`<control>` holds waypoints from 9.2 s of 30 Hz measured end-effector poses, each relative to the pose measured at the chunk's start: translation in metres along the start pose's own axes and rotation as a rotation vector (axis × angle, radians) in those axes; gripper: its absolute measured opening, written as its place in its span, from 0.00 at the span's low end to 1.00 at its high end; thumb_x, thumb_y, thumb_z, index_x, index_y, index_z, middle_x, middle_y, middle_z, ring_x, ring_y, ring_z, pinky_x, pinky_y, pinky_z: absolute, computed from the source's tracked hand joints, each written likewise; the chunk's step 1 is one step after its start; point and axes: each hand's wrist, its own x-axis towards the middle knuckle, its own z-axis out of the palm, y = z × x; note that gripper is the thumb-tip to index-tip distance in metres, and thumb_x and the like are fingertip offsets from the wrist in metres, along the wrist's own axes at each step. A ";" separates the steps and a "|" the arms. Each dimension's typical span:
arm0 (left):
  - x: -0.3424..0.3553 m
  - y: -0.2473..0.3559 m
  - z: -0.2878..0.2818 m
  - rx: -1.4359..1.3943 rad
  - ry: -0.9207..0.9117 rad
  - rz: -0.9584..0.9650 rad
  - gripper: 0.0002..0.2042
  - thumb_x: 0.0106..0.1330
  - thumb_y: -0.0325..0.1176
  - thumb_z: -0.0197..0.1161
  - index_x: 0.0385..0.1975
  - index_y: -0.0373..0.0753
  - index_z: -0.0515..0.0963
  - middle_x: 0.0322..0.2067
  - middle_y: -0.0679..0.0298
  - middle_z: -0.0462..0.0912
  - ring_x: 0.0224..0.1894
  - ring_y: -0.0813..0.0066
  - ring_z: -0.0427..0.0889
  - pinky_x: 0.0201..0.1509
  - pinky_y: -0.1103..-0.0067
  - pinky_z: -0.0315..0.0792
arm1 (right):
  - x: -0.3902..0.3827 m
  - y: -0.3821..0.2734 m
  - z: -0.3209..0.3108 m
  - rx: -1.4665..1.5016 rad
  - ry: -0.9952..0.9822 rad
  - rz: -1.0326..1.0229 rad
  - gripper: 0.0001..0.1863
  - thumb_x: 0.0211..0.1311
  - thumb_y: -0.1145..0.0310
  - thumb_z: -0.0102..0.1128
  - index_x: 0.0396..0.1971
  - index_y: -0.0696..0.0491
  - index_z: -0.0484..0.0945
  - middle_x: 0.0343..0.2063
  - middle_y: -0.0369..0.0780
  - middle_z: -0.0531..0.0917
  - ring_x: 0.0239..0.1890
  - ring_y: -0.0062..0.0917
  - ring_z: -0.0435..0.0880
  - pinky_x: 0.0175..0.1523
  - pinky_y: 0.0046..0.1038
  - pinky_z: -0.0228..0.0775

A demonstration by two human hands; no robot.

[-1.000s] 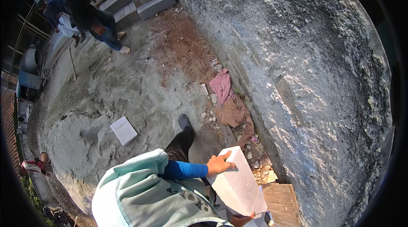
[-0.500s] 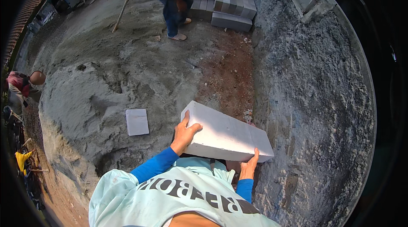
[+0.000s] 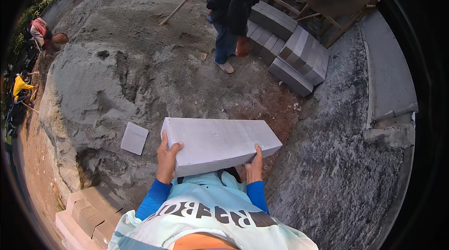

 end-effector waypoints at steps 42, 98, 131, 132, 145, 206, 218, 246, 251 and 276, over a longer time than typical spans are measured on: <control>0.437 0.032 0.386 -0.207 0.423 -0.590 0.50 0.60 0.65 0.56 0.80 0.51 0.43 0.75 0.40 0.54 0.75 0.35 0.54 0.76 0.51 0.53 | 0.442 -0.249 0.533 -1.637 -0.801 -0.482 0.34 0.64 0.45 0.61 0.61 0.55 0.73 0.52 0.44 0.80 0.54 0.38 0.79 0.55 0.43 0.74; -0.620 -0.387 -0.823 0.015 2.058 -0.576 0.49 0.67 0.58 0.62 0.77 0.36 0.44 0.66 0.25 0.57 0.66 0.24 0.63 0.66 0.47 0.64 | -0.652 0.875 -0.463 -1.831 -0.311 1.107 0.52 0.69 0.25 0.26 0.78 0.52 0.43 0.76 0.52 0.52 0.77 0.51 0.54 0.77 0.54 0.49; -0.726 -0.380 -0.897 -0.100 1.855 -0.933 0.69 0.47 0.64 0.75 0.76 0.34 0.32 0.61 0.28 0.60 0.61 0.29 0.68 0.62 0.48 0.68 | -0.618 0.692 -0.346 -1.765 -0.425 1.430 0.38 0.65 0.43 0.56 0.71 0.46 0.65 0.64 0.43 0.75 0.63 0.46 0.76 0.66 0.57 0.66; -0.741 -0.376 -0.917 -0.151 1.866 -0.914 0.70 0.47 0.66 0.75 0.76 0.34 0.32 0.63 0.26 0.57 0.63 0.27 0.66 0.64 0.46 0.67 | -0.604 0.683 -0.335 -1.757 -0.391 1.454 0.38 0.64 0.43 0.57 0.71 0.45 0.64 0.64 0.43 0.75 0.63 0.46 0.76 0.66 0.57 0.67; -0.796 -0.477 -0.913 -0.405 1.666 -0.324 0.38 0.64 0.57 0.64 0.54 0.20 0.78 0.47 0.51 0.85 0.45 0.62 0.85 0.51 0.68 0.77 | -0.487 0.658 -0.265 -1.828 -0.325 1.217 0.42 0.51 0.40 0.68 0.63 0.50 0.73 0.61 0.54 0.73 0.59 0.59 0.69 0.51 0.74 0.57; 0.238 0.020 -0.038 0.151 0.328 0.261 0.33 0.62 0.56 0.66 0.54 0.30 0.74 0.48 0.44 0.78 0.54 0.48 0.78 0.57 0.60 0.71 | 0.257 0.082 0.195 -1.874 -0.178 0.089 0.34 0.70 0.47 0.52 0.64 0.59 0.67 0.58 0.54 0.75 0.56 0.47 0.79 0.57 0.48 0.76; -0.401 -0.250 -0.685 0.090 2.280 -0.449 0.48 0.53 0.54 0.75 0.66 0.28 0.60 0.61 0.37 0.66 0.64 0.38 0.66 0.66 0.53 0.65 | -0.134 0.572 0.036 -2.073 -1.577 0.382 0.28 0.72 0.54 0.58 0.61 0.60 0.72 0.48 0.46 0.83 0.48 0.32 0.85 0.46 0.32 0.80; -0.495 -0.297 -0.727 -0.254 1.852 -0.995 0.65 0.43 0.46 0.80 0.75 0.38 0.36 0.57 0.36 0.62 0.61 0.37 0.65 0.60 0.49 0.66 | -0.500 0.734 -0.244 -2.355 -0.710 1.238 0.58 0.57 0.25 0.58 0.73 0.57 0.58 0.64 0.58 0.69 0.60 0.55 0.75 0.61 0.56 0.70; -0.453 -0.290 -0.660 -0.206 1.888 -0.898 0.64 0.45 0.43 0.78 0.74 0.33 0.34 0.59 0.34 0.57 0.60 0.36 0.63 0.63 0.47 0.60 | -0.505 0.716 -0.291 -1.823 -0.732 1.612 0.51 0.59 0.26 0.46 0.71 0.52 0.64 0.66 0.51 0.71 0.65 0.54 0.72 0.67 0.60 0.63; -0.696 -0.406 -0.920 -0.236 2.002 -0.029 0.21 0.67 0.47 0.65 0.34 0.28 0.83 0.31 0.61 0.82 0.35 0.72 0.77 0.41 0.74 0.71 | -0.457 0.664 -0.237 -1.716 -0.468 1.164 0.38 0.61 0.50 0.58 0.67 0.57 0.68 0.57 0.51 0.80 0.55 0.49 0.81 0.60 0.51 0.74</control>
